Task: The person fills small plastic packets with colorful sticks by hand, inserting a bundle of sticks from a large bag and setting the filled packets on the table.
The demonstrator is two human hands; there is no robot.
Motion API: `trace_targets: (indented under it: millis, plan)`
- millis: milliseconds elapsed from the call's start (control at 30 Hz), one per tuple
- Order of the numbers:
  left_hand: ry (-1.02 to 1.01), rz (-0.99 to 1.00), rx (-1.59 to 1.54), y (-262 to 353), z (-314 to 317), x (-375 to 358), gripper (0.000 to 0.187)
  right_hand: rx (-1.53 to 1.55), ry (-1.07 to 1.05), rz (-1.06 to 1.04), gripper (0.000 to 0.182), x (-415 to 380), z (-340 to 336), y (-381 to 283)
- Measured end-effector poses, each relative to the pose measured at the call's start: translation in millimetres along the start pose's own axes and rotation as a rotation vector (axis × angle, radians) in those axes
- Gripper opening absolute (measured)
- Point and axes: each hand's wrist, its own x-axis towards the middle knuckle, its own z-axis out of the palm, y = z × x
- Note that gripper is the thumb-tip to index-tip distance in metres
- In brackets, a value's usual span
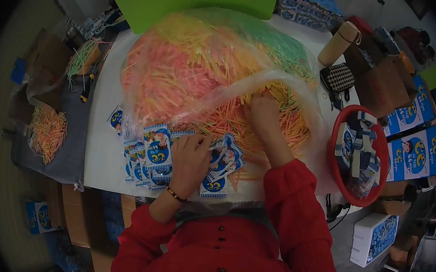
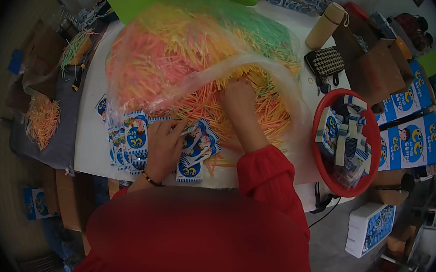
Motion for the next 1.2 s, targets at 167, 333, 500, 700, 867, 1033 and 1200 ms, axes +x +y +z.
trace_targets:
  millis: [167,333,500,700,867,1033,1200]
  plan:
    - [-0.026,-0.022,-0.135,-8,-5,3,0.038,0.108,-0.386,0.135,0.03,11,-11,11]
    - [0.023,-0.008,-0.15,-13,-3,-1,0.047,0.624,-0.281,0.283,0.018,-15,-40,27]
    - [-0.08,0.044,0.047,-13,13,2,0.056,1.341,0.074,0.319,0.007,-59,-18,18]
    - [-0.026,0.083,0.22,0,10,5,0.053,0.822,-0.013,0.104,0.013,-73,-2,31]
    - [0.032,-0.16,-0.401,-7,6,5,0.033,1.083,-0.111,0.389,0.012,-65,-13,24]
    - [-0.036,-0.707,-1.517,-5,-6,17,0.024,1.851,-0.006,0.911,0.016,-48,-34,46]
    - [-0.107,-0.811,-1.673,-4,5,10,0.016,2.078,-0.151,1.011,0.018,-67,-39,35]
